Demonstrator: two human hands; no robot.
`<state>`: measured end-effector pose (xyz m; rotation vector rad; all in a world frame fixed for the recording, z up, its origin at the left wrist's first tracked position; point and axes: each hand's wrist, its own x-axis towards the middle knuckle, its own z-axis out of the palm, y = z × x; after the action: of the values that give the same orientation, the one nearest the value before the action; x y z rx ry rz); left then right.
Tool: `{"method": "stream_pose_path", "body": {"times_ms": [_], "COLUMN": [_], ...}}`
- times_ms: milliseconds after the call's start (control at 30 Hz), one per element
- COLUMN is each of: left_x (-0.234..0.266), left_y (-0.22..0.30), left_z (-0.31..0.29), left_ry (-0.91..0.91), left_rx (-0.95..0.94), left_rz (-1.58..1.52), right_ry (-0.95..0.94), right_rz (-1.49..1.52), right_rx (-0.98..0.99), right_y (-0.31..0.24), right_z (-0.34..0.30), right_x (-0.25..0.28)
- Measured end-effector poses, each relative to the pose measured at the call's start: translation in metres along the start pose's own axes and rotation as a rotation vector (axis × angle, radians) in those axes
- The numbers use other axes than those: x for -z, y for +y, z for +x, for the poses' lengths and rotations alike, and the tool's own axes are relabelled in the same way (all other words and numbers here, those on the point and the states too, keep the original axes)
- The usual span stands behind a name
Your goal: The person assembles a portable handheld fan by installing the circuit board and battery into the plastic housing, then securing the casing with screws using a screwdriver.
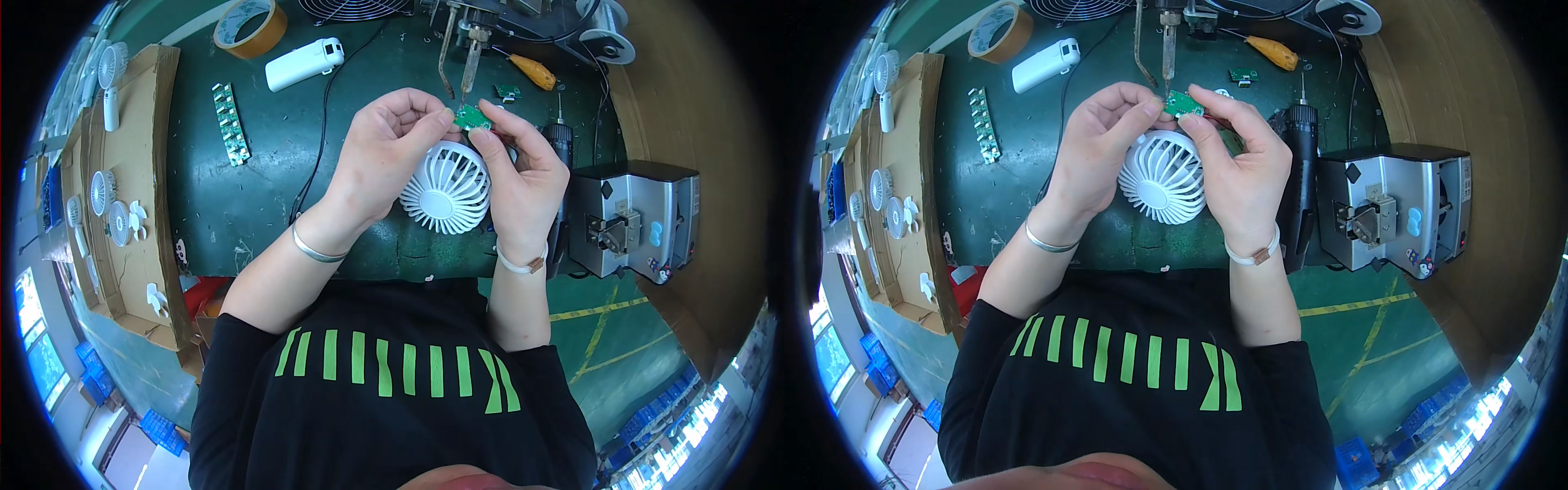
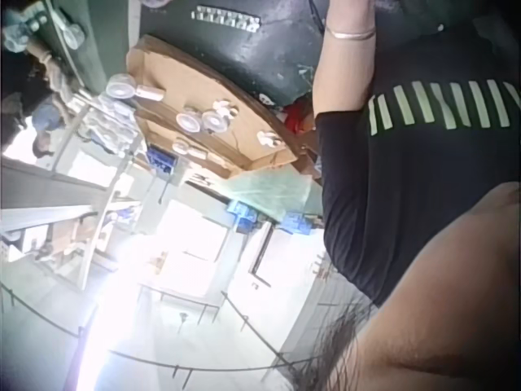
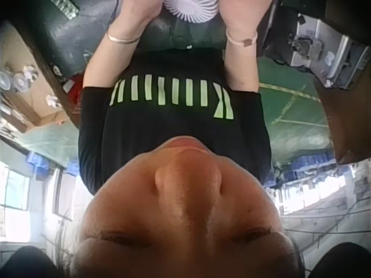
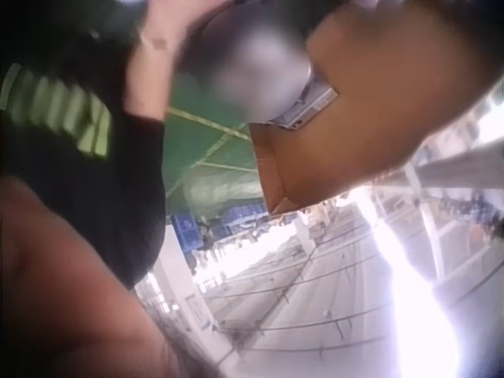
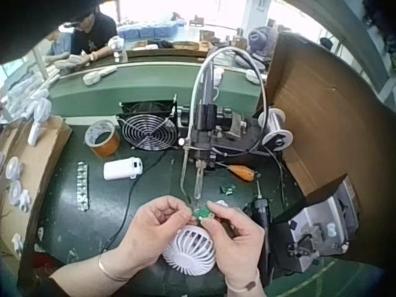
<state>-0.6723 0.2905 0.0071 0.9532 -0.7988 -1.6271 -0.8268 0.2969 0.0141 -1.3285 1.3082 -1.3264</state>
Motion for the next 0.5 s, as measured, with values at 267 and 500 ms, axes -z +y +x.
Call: {"method": "stream_pose_path", "body": {"times_ms": [267,500], "left_x": [-0.0002,-0.0049], "left_y": [0.0001,0.005], "left_z": [0.0028,0.0037], "left_ry": [-0.013,0.013], "left_rx": [-0.005,0.007], "left_rz": [0.049,0.021], "right_ry": [-0.012,0.002], "right_rz": [-0.057,-0.059], "right_rx": [0.067,0.104], "right_y": [-0.0001,0.0005], "right_z": [0.0014,0.0027], "right_x": [0.0021,0.0015]}}
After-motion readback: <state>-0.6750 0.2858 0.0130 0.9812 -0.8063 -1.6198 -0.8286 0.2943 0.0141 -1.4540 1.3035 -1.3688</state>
